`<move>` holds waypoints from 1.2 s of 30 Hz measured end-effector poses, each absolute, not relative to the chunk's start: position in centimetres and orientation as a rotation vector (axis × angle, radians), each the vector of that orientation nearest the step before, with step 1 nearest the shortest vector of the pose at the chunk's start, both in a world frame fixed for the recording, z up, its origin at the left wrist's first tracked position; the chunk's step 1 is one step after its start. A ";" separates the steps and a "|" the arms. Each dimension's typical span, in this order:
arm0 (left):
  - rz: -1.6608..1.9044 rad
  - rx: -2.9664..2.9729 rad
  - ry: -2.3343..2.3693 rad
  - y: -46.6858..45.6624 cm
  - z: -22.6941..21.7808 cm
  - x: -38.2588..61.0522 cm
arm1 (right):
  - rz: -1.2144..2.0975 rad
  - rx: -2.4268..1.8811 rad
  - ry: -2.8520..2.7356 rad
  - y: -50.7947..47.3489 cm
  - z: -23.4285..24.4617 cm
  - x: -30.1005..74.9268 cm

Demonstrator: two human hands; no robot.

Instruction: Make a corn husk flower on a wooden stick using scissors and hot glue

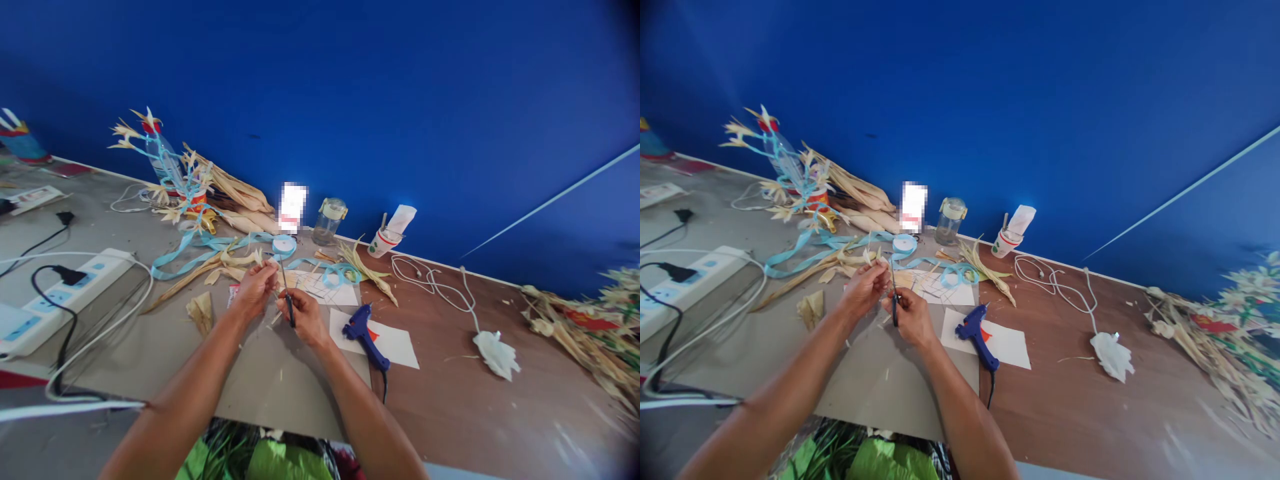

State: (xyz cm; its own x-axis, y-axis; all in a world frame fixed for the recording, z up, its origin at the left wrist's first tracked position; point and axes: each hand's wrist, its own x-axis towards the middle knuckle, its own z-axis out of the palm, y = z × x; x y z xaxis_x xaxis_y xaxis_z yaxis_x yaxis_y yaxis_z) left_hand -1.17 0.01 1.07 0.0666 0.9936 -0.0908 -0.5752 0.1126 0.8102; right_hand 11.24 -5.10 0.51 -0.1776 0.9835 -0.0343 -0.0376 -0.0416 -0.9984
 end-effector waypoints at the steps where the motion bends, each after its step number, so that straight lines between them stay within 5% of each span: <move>1: 1.338 0.695 0.779 0.0 1.0 -1.2 | 1.381 -1.119 -1.294 -5.1 0.4 11.3; 12: 1.321 0.666 0.799 0.1 1.2 -1.3 | 1.316 -1.246 -1.370 -4.7 0.3 11.7; 24: 1.294 0.683 0.738 -0.3 1.5 -0.7 | 0.538 -2.080 -1.791 -3.8 1.5 14.8; 36: 1.259 0.660 0.762 -0.4 1.4 -0.8 | 0.986 -1.504 -1.654 -3.3 1.2 15.0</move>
